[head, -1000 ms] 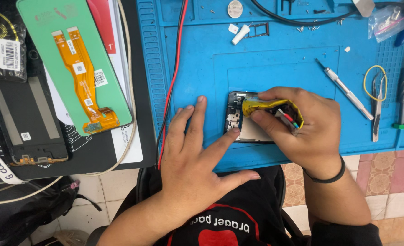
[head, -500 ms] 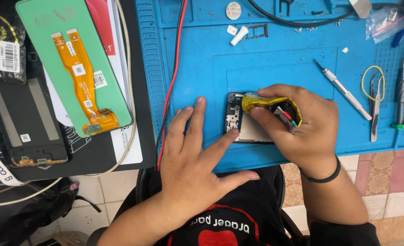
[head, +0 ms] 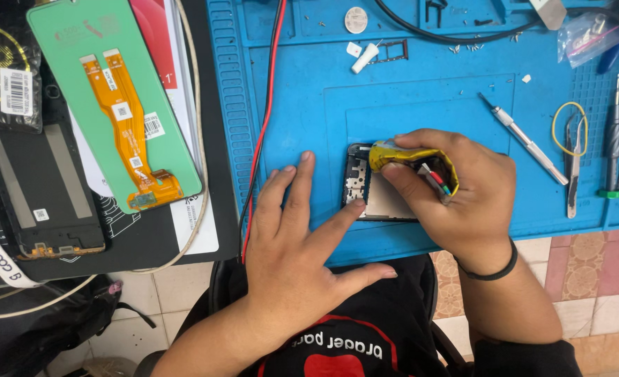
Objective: The person tests a phone, then uses a yellow handheld tool to scrape old adhesive off the phone frame. They apply adhesive from a tube to the frame, then align and press a new screen assembly onto the frame by hand.
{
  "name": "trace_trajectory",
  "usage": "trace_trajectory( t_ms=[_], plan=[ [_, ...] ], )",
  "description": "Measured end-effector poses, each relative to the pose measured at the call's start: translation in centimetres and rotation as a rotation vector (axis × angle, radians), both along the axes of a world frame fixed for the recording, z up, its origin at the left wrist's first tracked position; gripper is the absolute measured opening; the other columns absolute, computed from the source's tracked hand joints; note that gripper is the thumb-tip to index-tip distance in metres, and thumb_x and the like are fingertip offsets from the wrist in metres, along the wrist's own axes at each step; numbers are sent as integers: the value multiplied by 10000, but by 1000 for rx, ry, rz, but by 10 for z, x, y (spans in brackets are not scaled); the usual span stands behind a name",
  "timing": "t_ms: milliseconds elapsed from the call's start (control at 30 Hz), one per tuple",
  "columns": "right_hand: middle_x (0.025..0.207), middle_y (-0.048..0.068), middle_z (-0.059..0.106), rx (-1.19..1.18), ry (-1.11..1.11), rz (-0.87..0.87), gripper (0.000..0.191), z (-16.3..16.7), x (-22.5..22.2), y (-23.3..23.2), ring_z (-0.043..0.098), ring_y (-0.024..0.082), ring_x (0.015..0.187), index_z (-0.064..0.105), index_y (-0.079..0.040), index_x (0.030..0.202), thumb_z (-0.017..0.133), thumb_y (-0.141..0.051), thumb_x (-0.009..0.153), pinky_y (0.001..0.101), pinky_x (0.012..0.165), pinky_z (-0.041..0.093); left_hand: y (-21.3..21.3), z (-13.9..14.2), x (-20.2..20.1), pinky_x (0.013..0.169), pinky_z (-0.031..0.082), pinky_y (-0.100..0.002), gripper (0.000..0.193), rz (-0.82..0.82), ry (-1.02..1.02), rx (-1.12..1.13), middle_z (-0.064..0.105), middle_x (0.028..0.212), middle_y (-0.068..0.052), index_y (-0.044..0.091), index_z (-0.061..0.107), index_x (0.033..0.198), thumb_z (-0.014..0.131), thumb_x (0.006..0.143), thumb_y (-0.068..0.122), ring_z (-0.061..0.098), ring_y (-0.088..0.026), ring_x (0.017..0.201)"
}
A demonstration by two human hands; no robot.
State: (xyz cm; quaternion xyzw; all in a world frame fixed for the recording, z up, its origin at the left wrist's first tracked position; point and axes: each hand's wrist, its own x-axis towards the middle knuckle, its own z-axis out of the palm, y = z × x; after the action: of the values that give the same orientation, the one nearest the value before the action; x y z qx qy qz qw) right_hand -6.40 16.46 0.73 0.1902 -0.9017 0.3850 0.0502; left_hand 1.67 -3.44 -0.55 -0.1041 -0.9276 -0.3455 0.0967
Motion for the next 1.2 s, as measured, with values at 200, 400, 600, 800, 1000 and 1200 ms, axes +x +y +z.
trace_trajectory(
  t_ms=[200, 400, 600, 800, 1000, 1200],
  plan=[
    [1048, 103, 769, -6, 14, 7, 319, 0, -1, 0, 782, 189, 912, 700, -33, 1159, 882, -91, 903, 264, 790, 589, -1, 0, 0, 1157, 379, -581, 732, -3, 0, 0, 421, 1528, -289, 171, 770, 1185, 861, 654, 666, 399, -473, 1395],
    [1049, 102, 769, -6, 11, 23, 316, 0, -1, 0, 784, 196, 928, 698, -34, 1157, 878, -91, 904, 271, 805, 592, -1, 0, 0, 1154, 378, -581, 735, -5, -5, 4, 420, 1526, -292, 167, 769, 1186, 865, 652, 663, 398, -477, 1393],
    [1042, 104, 764, 7, 28, 17, 310, 1, -1, -1, 780, 199, 907, 695, -31, 1152, 877, -79, 904, 259, 767, 586, -1, 0, 0, 1159, 375, -582, 736, -7, -3, 2, 417, 1528, -293, 166, 769, 1184, 865, 648, 661, 394, -477, 1395],
    [1051, 101, 766, -2, 11, 30, 317, 2, 0, -1, 778, 197, 921, 690, -32, 1148, 875, -74, 893, 271, 793, 585, -1, 0, 0, 1160, 379, -574, 736, -10, -9, 11, 416, 1537, -287, 163, 766, 1196, 867, 659, 656, 394, -476, 1398],
    [1071, 105, 767, -1, 17, 5, 308, 0, -1, -3, 778, 187, 912, 697, -35, 1165, 868, -56, 910, 254, 782, 585, -1, 0, 0, 1155, 373, -583, 736, -7, -9, 4, 423, 1528, -289, 168, 766, 1193, 866, 647, 652, 396, -479, 1396],
    [1060, 110, 767, -19, 15, -3, 306, 0, 1, -3, 779, 187, 937, 686, -34, 1181, 862, -57, 932, 252, 804, 588, -1, 0, 1, 1159, 372, -581, 733, -5, -7, -1, 425, 1529, -290, 166, 768, 1196, 862, 658, 655, 396, -481, 1398]
  ],
)
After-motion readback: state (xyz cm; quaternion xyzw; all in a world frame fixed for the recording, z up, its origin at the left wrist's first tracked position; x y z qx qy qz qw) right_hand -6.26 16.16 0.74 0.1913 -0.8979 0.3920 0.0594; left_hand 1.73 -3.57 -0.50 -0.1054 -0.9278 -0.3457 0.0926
